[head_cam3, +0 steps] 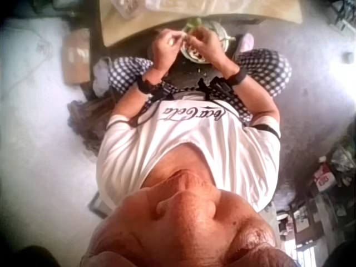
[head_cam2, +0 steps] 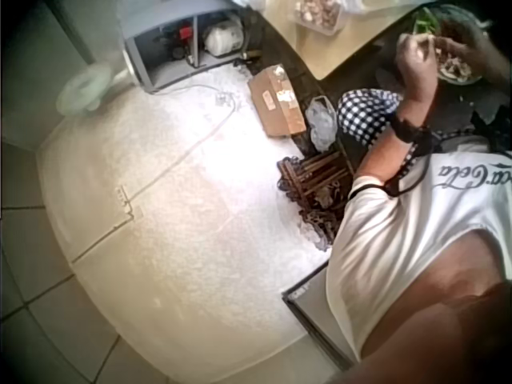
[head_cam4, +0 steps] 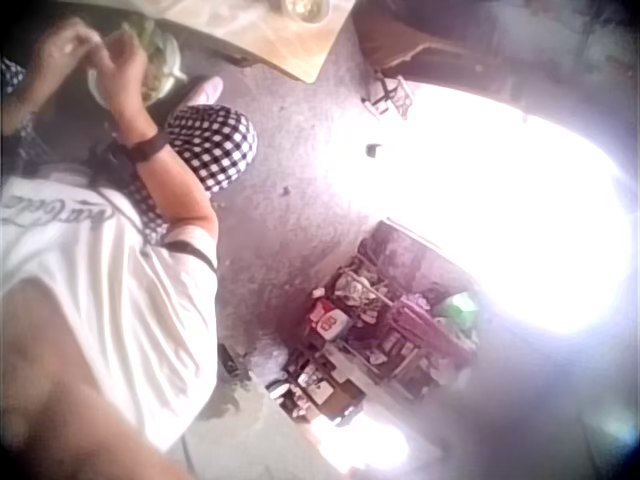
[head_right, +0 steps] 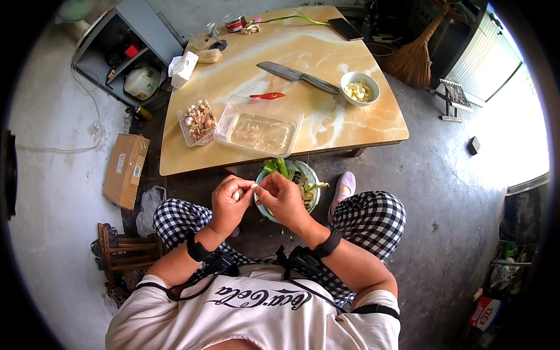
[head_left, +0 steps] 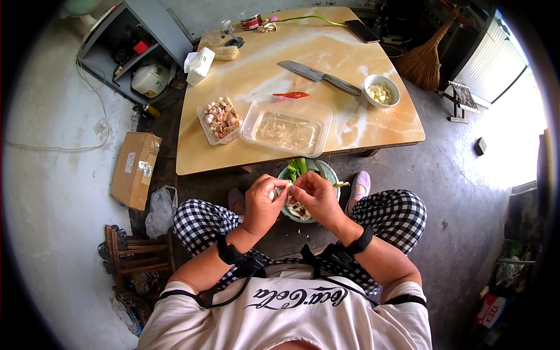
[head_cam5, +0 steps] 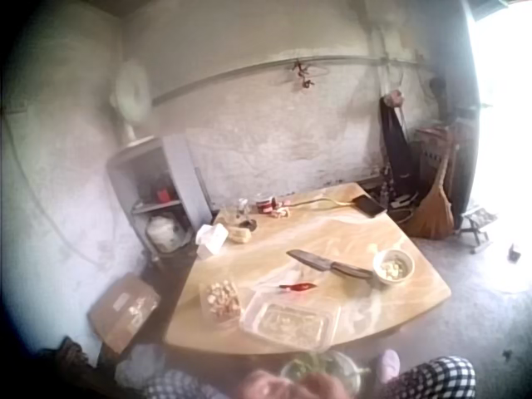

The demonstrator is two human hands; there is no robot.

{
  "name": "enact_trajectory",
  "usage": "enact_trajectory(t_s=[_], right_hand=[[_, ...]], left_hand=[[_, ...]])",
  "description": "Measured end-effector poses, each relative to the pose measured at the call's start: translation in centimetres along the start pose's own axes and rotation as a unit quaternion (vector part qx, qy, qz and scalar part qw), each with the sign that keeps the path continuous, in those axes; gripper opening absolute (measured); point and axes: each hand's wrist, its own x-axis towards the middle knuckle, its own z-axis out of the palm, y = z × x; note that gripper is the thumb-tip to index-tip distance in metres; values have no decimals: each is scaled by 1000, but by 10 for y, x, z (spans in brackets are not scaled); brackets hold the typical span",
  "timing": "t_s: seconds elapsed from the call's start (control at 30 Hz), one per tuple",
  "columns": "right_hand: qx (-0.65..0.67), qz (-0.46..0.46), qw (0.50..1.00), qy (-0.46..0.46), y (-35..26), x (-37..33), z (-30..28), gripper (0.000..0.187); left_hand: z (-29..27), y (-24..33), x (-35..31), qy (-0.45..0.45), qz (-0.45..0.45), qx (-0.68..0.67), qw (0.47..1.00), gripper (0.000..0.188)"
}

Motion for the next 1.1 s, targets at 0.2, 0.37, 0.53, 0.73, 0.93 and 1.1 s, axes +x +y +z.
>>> enact_trajectory(t_s=[0.2,0.37,0.53,0.73,0.93,1.1], right_hand=[[-45,6,999,-7,6,0,-4,5],[-39,10,999,-16,5,-2,-4,4],[89,3,996,-7,4,0,-1,5],[-193,-91,977,15,7,0,-6,1],[-376,-95,922,9,-4,-3,-8,4],[-477,-274,835,-12,5,1,-11,8]], left_hand=[[3,-12,-5,-50,-84,-121,988,7],[-4,-11,-2,-71,-217,-263,937,9],[-10,-25,-3,-43,-300,-386,871,9],[-15,-28,0,-37,-321,-443,836,9],[-17,-31,0,-55,-324,-425,844,9],[-15,-27,0,-42,-318,-398,860,9]])
